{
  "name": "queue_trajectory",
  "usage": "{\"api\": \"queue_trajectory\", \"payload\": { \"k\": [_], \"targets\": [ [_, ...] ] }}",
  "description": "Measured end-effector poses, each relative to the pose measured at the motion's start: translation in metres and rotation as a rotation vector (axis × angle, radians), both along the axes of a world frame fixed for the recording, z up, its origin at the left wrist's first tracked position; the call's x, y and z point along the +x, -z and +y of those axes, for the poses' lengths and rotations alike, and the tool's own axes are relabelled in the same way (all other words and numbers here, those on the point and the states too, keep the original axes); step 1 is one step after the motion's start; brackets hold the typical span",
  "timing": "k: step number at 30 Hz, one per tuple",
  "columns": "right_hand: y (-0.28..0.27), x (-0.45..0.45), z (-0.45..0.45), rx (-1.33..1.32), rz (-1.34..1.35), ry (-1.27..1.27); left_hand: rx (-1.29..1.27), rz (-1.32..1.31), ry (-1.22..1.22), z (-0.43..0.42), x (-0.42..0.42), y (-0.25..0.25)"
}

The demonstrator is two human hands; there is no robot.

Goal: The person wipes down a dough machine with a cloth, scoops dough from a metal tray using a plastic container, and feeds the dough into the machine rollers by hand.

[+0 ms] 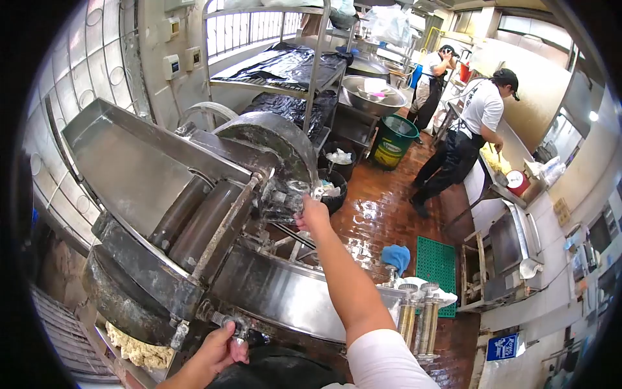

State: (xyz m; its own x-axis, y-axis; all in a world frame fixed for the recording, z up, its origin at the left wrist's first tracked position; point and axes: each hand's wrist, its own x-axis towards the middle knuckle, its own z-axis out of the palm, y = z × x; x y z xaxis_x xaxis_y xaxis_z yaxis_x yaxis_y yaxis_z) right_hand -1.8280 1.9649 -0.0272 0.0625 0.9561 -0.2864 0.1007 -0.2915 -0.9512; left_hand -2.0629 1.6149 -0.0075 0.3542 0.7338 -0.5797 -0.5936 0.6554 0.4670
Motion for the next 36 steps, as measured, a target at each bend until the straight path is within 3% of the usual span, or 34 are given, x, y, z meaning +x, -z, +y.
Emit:
{"api": "queue_trajectory", "payload": {
  "k": [2,3,6,9,12,16,17,20,22,24,27,30,33,36],
  "targets": [
    [0.048,0.011,0.012,0.524,-0.456,0.033,0.110,-0.197,0.046,0.006,-0.004,0.022],
    [0.001,0.004,-0.028,0.620,-0.581,0.063,0.164,-0.298,0.064,0.006,-0.006,0.030],
    [-0.012,0.003,-0.054,1.127,-0.854,0.043,0.244,-0.136,-0.122,0.026,0.023,-0.006],
    [-0.010,0.004,-0.058,0.987,-0.828,-0.135,0.352,-0.273,-0.135,0.037,0.030,-0.002],
    [-0.014,0.007,-0.056,0.874,-0.788,-0.194,0.470,-0.439,-0.082,0.033,0.019,0.047],
    [-0.011,0.007,-0.027,0.675,-0.645,-0.136,0.350,-0.124,-0.078,0.014,0.008,0.042],
    [0.006,0.010,-0.002,0.461,-0.521,-0.147,0.323,-0.052,-0.057,0.006,0.003,0.028],
    [-0.014,-0.005,-0.001,-0.207,0.240,0.011,0.196,0.151,-0.011,-0.004,0.001,-0.009],
    [-0.016,-0.009,-0.009,-0.141,0.281,0.018,-0.003,0.217,-0.002,-0.004,0.002,-0.011],
    [-0.018,-0.009,-0.013,-0.102,0.238,0.042,0.007,0.166,0.038,-0.002,-0.004,-0.006],
    [0.035,0.008,-0.002,0.495,-0.472,0.068,0.055,0.065,0.079,0.003,-0.008,0.007],
    [-0.007,0.005,-0.048,1.137,-0.868,0.024,0.238,-0.054,0.002,0.022,-0.002,0.010],
    [-0.018,0.005,-0.061,1.002,-0.968,-0.200,0.366,-0.179,-0.128,0.041,0.022,-0.014],
    [-0.021,0.009,-0.052,0.904,-0.926,-0.245,0.430,-0.455,-0.035,0.038,0.009,0.032]
  ]
}}
